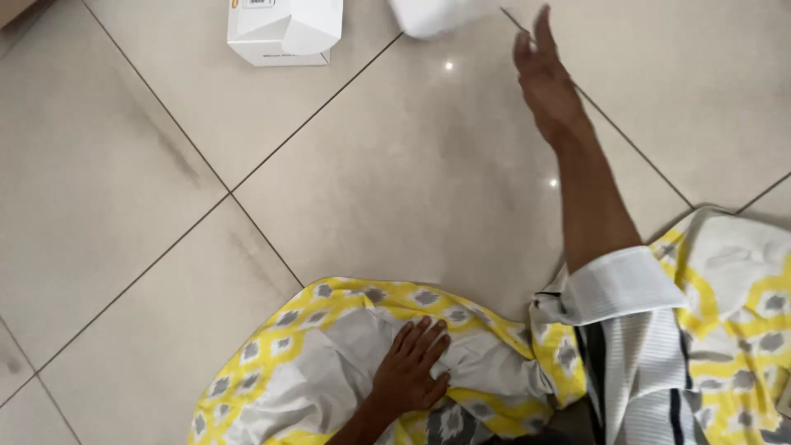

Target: The person unboxes several electronic devices from white boxes, removing the internal cardboard packaging and cables by hand.

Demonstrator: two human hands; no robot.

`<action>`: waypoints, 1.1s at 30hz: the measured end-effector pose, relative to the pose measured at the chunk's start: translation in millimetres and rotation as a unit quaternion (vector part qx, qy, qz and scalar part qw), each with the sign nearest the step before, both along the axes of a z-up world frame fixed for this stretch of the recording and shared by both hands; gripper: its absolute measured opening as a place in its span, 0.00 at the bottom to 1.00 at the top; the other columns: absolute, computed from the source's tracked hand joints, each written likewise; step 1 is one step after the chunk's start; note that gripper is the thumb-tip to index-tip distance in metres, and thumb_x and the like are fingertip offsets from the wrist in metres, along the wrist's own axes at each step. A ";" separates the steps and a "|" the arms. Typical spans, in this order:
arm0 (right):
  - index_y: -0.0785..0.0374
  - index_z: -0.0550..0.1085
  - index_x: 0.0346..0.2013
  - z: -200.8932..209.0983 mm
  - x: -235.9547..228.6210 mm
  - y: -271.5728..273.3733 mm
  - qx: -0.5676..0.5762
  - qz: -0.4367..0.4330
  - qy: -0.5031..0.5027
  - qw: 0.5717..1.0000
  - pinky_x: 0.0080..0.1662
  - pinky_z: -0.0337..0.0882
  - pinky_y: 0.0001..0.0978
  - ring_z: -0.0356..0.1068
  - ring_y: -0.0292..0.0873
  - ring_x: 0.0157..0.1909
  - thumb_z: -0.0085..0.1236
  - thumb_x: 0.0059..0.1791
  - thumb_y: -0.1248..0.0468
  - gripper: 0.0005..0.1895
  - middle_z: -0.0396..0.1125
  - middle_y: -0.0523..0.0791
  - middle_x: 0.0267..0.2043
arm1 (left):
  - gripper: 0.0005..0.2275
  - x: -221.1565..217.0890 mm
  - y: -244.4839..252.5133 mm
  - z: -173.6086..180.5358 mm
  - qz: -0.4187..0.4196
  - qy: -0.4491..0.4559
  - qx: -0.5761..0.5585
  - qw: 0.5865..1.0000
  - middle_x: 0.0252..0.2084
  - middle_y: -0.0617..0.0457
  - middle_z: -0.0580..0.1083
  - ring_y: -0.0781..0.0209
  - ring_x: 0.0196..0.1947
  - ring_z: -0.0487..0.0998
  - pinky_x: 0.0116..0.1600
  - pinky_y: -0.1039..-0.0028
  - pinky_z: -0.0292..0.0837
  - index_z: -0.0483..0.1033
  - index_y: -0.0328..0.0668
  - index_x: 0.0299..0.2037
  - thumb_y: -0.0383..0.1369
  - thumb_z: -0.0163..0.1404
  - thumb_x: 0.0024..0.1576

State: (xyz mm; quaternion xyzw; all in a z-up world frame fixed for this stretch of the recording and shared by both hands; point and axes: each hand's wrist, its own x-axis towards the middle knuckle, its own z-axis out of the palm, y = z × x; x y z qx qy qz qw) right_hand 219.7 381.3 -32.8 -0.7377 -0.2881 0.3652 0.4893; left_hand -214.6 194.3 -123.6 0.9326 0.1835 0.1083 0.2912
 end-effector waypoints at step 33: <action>0.68 0.64 0.69 -55.3 -235.6 -740.7 -0.154 -0.417 -0.132 0.886 0.50 0.74 0.43 0.73 0.50 0.56 0.64 0.49 0.56 0.37 0.71 0.52 0.58 | 0.11 219.2 -153.1 113.0 -0.122 -0.144 -0.124 0.974 0.50 0.50 0.77 0.47 0.55 0.76 0.61 0.59 0.72 0.78 0.44 0.43 0.41 0.56 0.59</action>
